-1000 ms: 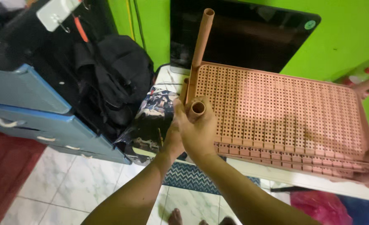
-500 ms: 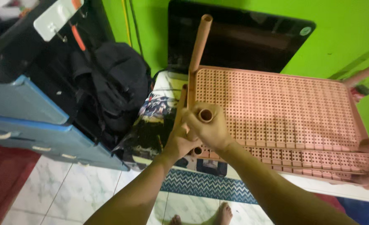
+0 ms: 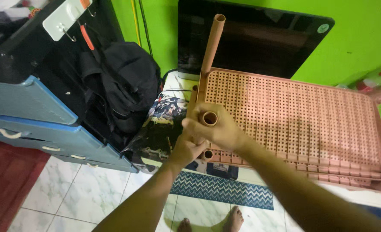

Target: The person assembles a plastic stool by inserting cylindrical legs into the perforated seat base. They handle the legs and seat, aligning and pushing the legs into place one by one.

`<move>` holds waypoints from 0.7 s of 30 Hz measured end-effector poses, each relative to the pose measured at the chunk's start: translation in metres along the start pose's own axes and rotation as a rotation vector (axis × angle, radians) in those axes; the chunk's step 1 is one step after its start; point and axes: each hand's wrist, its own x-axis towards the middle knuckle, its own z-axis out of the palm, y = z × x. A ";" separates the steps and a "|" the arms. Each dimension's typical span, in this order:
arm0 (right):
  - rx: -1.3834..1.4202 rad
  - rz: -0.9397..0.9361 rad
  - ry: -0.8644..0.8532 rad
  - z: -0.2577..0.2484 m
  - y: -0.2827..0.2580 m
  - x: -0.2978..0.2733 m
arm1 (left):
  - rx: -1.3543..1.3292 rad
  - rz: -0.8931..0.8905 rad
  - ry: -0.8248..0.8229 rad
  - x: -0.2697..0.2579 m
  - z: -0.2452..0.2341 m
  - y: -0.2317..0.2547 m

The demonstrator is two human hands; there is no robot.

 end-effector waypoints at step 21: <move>-0.017 0.033 0.026 0.013 0.014 0.004 | 0.132 -0.061 0.153 0.013 0.007 -0.043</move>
